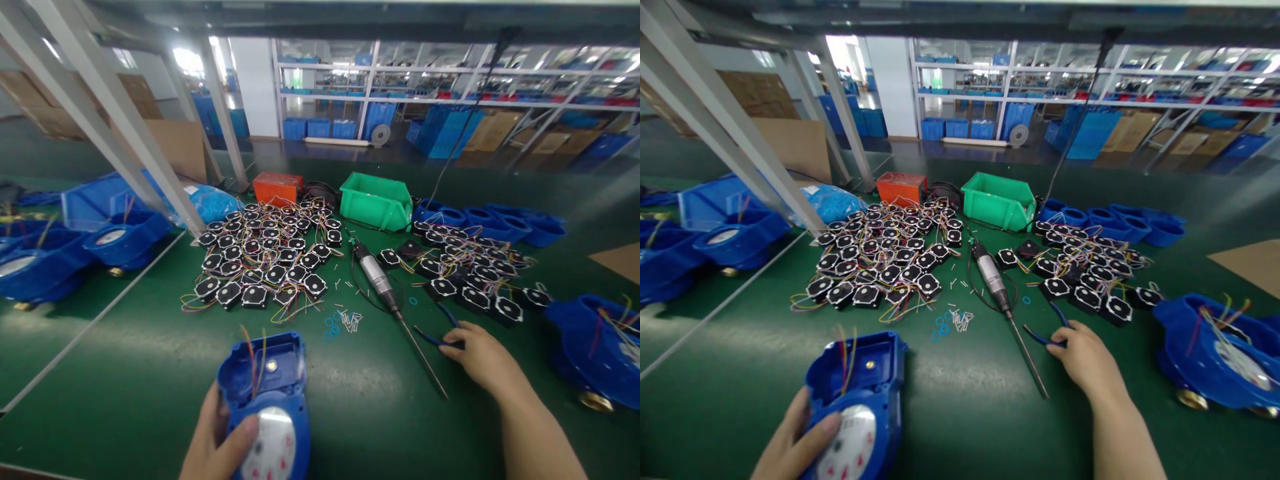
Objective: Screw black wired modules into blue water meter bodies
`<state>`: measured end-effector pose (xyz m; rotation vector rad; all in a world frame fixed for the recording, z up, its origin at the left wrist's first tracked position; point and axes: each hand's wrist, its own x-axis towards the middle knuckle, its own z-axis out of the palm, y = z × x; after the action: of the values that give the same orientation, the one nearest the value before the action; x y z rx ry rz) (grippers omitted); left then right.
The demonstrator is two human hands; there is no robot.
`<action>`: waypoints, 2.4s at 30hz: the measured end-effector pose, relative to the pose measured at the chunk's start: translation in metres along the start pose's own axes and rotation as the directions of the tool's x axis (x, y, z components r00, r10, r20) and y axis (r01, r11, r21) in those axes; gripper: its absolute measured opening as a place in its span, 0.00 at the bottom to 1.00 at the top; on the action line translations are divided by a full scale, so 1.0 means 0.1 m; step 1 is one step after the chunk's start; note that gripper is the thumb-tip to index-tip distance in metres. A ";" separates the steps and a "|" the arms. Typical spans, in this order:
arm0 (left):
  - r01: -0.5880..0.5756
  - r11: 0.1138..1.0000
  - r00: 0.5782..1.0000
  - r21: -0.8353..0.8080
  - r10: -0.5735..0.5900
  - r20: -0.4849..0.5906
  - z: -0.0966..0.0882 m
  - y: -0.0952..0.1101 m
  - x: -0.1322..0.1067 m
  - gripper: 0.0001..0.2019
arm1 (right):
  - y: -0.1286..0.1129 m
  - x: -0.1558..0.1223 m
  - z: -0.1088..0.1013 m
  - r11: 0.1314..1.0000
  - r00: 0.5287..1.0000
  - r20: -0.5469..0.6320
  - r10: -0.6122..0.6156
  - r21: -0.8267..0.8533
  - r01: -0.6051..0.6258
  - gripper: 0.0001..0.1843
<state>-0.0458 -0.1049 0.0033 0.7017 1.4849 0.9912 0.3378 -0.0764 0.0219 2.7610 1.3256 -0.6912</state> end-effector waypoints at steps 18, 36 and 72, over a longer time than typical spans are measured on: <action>-0.292 0.949 0.927 0.118 0.250 0.279 0.73 0.09 0.13 0.34 | 0.13 0.06 0.21 0.946 0.992 -0.043 -0.121 -0.307 0.102 0.47; -0.801 0.531 0.533 0.277 0.423 0.733 0.81 0.63 0.49 0.15 | -1.59 -0.02 0.19 0.660 0.644 -0.147 -0.751 -0.180 0.729 0.13; -0.741 0.668 0.652 0.067 0.692 0.309 0.95 1.12 0.70 0.21 | -1.87 -0.53 -0.38 0.505 0.405 -0.449 -0.797 -0.128 0.853 0.16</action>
<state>0.0237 0.0263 0.0705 1.5919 1.0586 1.2905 0.1847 0.0122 0.1111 2.1942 2.9379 -0.0215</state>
